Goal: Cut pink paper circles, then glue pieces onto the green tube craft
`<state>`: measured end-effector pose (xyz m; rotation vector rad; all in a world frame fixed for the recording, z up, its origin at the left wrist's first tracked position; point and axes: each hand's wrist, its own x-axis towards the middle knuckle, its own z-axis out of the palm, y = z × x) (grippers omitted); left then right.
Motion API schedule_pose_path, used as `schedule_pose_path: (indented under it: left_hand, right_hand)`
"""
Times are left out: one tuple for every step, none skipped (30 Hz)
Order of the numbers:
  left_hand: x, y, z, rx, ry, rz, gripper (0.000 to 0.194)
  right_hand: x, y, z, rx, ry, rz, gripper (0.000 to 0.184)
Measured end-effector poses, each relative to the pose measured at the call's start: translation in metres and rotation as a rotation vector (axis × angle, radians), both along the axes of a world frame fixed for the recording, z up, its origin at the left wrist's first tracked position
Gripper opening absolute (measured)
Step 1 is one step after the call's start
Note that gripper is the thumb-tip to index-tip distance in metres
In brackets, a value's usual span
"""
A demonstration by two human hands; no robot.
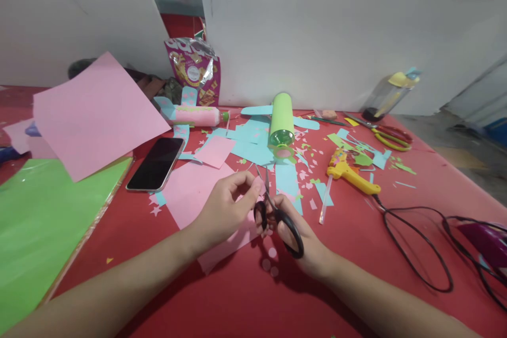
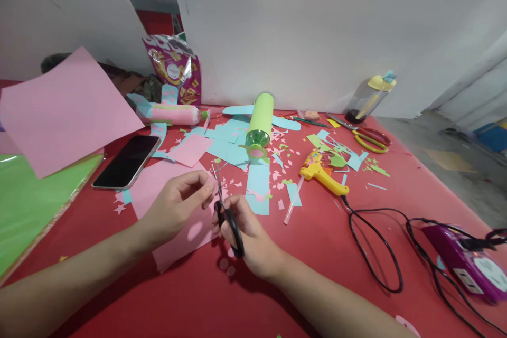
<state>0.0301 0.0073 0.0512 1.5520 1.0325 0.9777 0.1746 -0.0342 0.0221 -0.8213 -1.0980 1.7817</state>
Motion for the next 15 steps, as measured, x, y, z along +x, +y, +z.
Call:
schedule_pose_path:
  left_hand:
    - [-0.0002, 0.0000, 0.0000, 0.000, -0.001, -0.003, 0.025]
    - [-0.0004, 0.0001, 0.0000, 0.002, -0.001, -0.005, 0.024]
    - [-0.0006, 0.0004, -0.0001, 0.005, -0.001, -0.007, 0.024]
    - [-0.0008, 0.0007, -0.0001, 0.008, 0.000, -0.008, 0.024]
    - [-0.0010, 0.0010, -0.0001, 0.011, 0.001, -0.010, 0.023]
    - [-0.0012, 0.0014, 0.0000, 0.013, 0.002, -0.013, 0.023]
    - [-0.0015, 0.0017, 0.0001, 0.015, 0.006, -0.016, 0.022]
    - [-0.0019, 0.0020, 0.0002, 0.018, 0.012, -0.023, 0.022]
    - [-0.0024, 0.0023, 0.0005, 0.021, 0.020, -0.029, 0.022]
    - [-0.0030, 0.0026, 0.0008, 0.022, 0.027, -0.036, 0.021]
    - [-0.0037, 0.0030, 0.0012, 0.024, 0.034, -0.043, 0.021]
    - [-0.0044, 0.0035, 0.0018, 0.023, 0.041, -0.051, 0.022]
    - [-0.0052, 0.0041, 0.0024, 0.021, 0.047, -0.062, 0.022]
    - [-0.0061, 0.0049, 0.0030, 0.020, 0.053, -0.073, 0.023]
    - [-0.0069, 0.0057, 0.0037, 0.017, 0.061, -0.087, 0.023]
  right_hand:
    - [0.0001, 0.0004, -0.0004, 0.007, 0.006, 0.001, 0.037]
    - [0.0002, 0.0007, -0.0010, 0.011, 0.011, 0.006, 0.037]
    - [0.0002, 0.0008, -0.0017, 0.014, 0.015, 0.009, 0.036]
    - [0.0002, 0.0009, -0.0024, 0.014, 0.018, 0.010, 0.036]
    - [0.0000, 0.0009, -0.0030, 0.013, 0.019, 0.010, 0.036]
    - [-0.0001, 0.0009, -0.0035, 0.013, 0.019, 0.009, 0.036]
    - [-0.0004, 0.0009, -0.0038, 0.014, 0.017, 0.008, 0.036]
    - [-0.0006, 0.0010, -0.0039, 0.019, 0.016, 0.009, 0.036]
    - [-0.0008, 0.0011, -0.0038, 0.027, 0.015, 0.007, 0.037]
    - [-0.0009, 0.0012, -0.0036, 0.035, 0.013, 0.006, 0.037]
    - [-0.0009, 0.0014, -0.0034, 0.041, 0.009, 0.006, 0.037]
    - [-0.0009, 0.0017, -0.0033, 0.043, 0.004, 0.003, 0.037]
    - [-0.0007, 0.0019, -0.0032, 0.043, -0.004, 0.002, 0.037]
    - [-0.0005, 0.0021, -0.0032, 0.043, -0.013, 0.002, 0.037]
    - [-0.0003, 0.0023, -0.0034, 0.044, -0.018, 0.002, 0.037]
